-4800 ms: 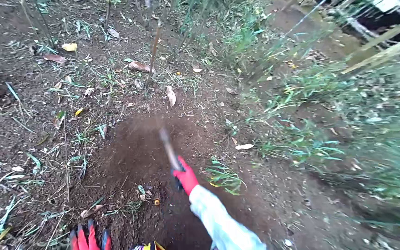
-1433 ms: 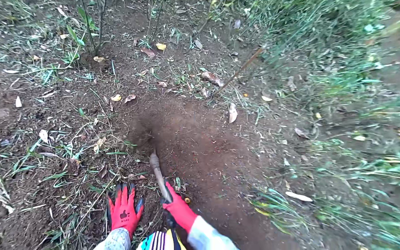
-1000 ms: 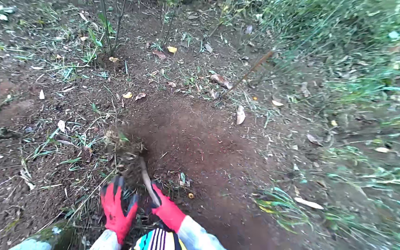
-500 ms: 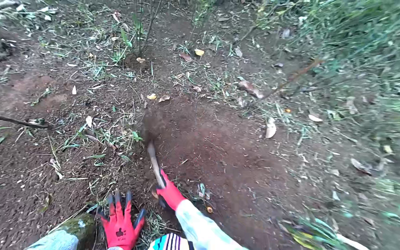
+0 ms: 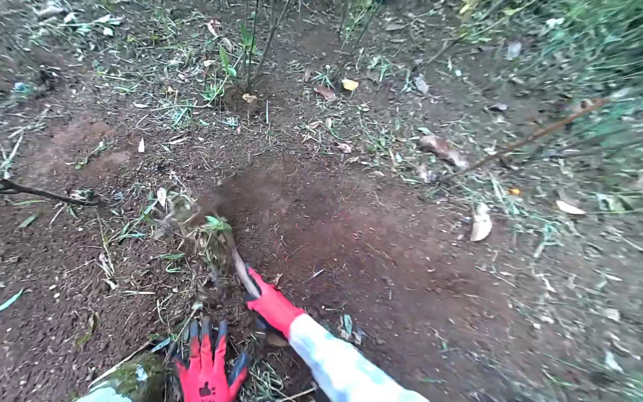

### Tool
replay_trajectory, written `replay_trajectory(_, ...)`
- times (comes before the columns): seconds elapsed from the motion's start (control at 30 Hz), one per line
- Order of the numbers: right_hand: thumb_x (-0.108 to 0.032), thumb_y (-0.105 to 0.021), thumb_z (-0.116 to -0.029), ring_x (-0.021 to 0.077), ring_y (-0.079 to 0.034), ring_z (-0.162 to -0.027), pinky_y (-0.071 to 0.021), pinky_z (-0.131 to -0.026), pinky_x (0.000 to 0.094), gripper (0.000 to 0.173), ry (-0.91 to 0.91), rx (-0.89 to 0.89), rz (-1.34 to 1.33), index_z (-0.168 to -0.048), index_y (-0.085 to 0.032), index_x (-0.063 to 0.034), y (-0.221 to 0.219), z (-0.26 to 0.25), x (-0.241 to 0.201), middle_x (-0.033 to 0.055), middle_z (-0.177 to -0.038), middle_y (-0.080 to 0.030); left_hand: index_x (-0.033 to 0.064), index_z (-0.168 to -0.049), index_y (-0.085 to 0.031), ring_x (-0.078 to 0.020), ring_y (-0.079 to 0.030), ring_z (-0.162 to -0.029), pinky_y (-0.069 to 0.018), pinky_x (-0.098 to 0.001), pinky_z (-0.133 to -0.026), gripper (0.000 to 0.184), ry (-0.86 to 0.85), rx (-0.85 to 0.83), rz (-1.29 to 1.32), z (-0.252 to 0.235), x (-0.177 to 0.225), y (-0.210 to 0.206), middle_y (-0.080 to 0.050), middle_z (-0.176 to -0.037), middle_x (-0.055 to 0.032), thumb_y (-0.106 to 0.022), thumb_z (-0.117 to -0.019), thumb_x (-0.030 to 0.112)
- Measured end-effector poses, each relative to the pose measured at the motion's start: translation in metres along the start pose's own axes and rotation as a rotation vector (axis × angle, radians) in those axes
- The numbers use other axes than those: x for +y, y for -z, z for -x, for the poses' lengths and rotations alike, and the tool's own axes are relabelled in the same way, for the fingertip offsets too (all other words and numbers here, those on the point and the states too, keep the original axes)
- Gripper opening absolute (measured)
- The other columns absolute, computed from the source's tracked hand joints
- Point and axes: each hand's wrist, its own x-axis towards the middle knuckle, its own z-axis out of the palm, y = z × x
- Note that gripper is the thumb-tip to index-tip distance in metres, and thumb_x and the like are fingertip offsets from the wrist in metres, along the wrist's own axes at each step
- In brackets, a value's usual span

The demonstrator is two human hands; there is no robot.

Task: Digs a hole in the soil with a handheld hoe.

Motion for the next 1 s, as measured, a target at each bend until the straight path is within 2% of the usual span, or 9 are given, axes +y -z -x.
replay_trajectory(0.1, -0.026, -0.069, -0.0962, 0.0405, -0.063, -0.121, -0.0482, -0.1, 0.0668, 0.077, -0.01, -0.02, 0.397, -0.162, -0.029, -0.038, 0.073, 0.053, -0.021, 0.0192, -0.138, -0.063, 0.0064, -0.134, -0.067, -0.059, -0.043, -0.138, -0.0236, -0.0852, -0.102, 0.085, 0.025, -0.085, 0.06, 0.001, 0.002, 0.007, -0.052, -0.147, -0.0331, -0.06, -0.0786, 0.07)
replay_trajectory(0.2, -0.017, -0.064, -0.0988, 0.0341, -0.068, -0.103, -0.0551, -0.09, 0.055, 0.067, 0.017, 0.251, 0.235, -0.16, -0.037, -0.0258, 0.144, 0.014, -0.022, 0.0213, -0.127, -0.066, 0.0091, -0.134, -0.068, -0.0585, -0.044, -0.137, -0.0243, -0.085, -0.102, 0.085, 0.036, -0.1, 0.059, 0.002, 0.004, 0.006, -0.053, -0.146, -0.0307, -0.058, -0.0784, 0.072)
replay_trajectory(0.3, -0.007, -0.056, -0.1011, 0.0259, -0.064, -0.074, -0.0566, -0.065, 0.0441, 0.073, 0.019, 0.458, -0.256, -0.164, -0.019, -0.0153, 0.099, -0.05, -0.009, 0.0202, -0.109, -0.063, 0.0113, -0.14, -0.064, -0.0583, -0.045, -0.137, -0.0254, -0.0863, -0.1, 0.089, 0.022, -0.063, 0.046, 0.002, 0.002, 0.003, -0.053, -0.147, -0.03, -0.053, -0.0791, 0.076)
replay_trajectory(0.4, -0.003, -0.06, -0.0971, 0.0363, -0.068, -0.098, -0.0568, -0.085, 0.0547, 0.085, -0.059, 0.198, -0.211, -0.166, -0.013, -0.0168, 0.016, -0.019, 0.011, 0.0268, -0.13, -0.061, 0.0149, -0.144, -0.061, -0.0525, -0.041, -0.143, -0.0246, -0.0839, -0.103, 0.092, 0.0, -0.033, 0.012, 0.0, 0.0, -0.002, -0.049, -0.153, -0.0259, -0.047, -0.0812, 0.08)
replay_trajectory(0.53, -0.013, -0.065, -0.0961, 0.0344, -0.069, -0.096, -0.0571, -0.082, 0.056, 0.078, -0.093, 0.141, 0.039, -0.163, -0.028, -0.0284, 0.083, 0.034, 0.023, 0.0214, -0.129, -0.064, 0.0177, -0.146, -0.059, -0.0504, -0.039, -0.145, -0.0225, -0.0822, -0.106, 0.089, 0.008, -0.032, -0.001, -0.001, 0.001, -0.002, -0.048, -0.154, -0.0237, -0.044, -0.0836, 0.08)
replay_trajectory(0.67, -0.006, -0.061, -0.0971, 0.0324, -0.068, -0.088, -0.0582, -0.076, 0.0507, 0.084, -0.155, 0.432, -0.235, -0.166, -0.012, -0.0133, 0.047, 0.047, 0.06, 0.0254, -0.122, -0.063, 0.017, -0.146, -0.058, -0.0508, -0.04, -0.144, -0.0216, -0.0817, -0.107, 0.089, 0.01, -0.006, 0.007, 0.001, 0.004, -0.002, -0.049, -0.153, -0.0239, -0.04, -0.0858, 0.08)
replay_trajectory(0.77, -0.01, -0.065, -0.0967, 0.0382, -0.068, -0.101, -0.0558, -0.087, 0.0571, 0.087, -0.259, 0.175, -0.178, -0.166, -0.013, -0.0175, 0.01, 0.117, 0.079, 0.0273, -0.131, -0.061, 0.0166, -0.148, -0.057, -0.0512, -0.039, -0.145, -0.021, -0.0831, -0.106, 0.089, 0.008, -0.008, 0.014, -0.002, 0.003, -0.003, -0.048, -0.154, -0.0243, -0.043, -0.0844, 0.078)
replay_trajectory(0.83, -0.014, -0.066, -0.0967, 0.0321, -0.068, -0.087, -0.0577, -0.075, 0.0528, 0.08, -0.259, 0.123, -0.099, -0.164, -0.025, -0.0247, 0.05, 0.154, 0.079, 0.0221, -0.123, -0.065, 0.0166, -0.148, -0.057, -0.0505, -0.04, -0.145, -0.0205, -0.0833, -0.106, 0.09, 0.01, -0.014, 0.013, 0.0, 0.004, -0.003, -0.048, -0.154, -0.0239, -0.043, -0.0837, 0.078)
replay_trajectory(1.0, -0.007, -0.06, -0.0986, 0.0275, -0.066, -0.078, -0.058, -0.069, 0.0467, 0.081, -0.209, 0.535, -0.266, -0.165, -0.014, -0.0125, 0.069, 0.109, 0.079, 0.0217, -0.116, -0.064, 0.0127, -0.148, -0.056, -0.0511, -0.037, -0.146, -0.0168, -0.0828, -0.109, 0.091, -0.008, -0.003, 0.031, -0.002, 0.001, -0.003, -0.046, -0.155, -0.0258, -0.042, -0.0847, 0.077)
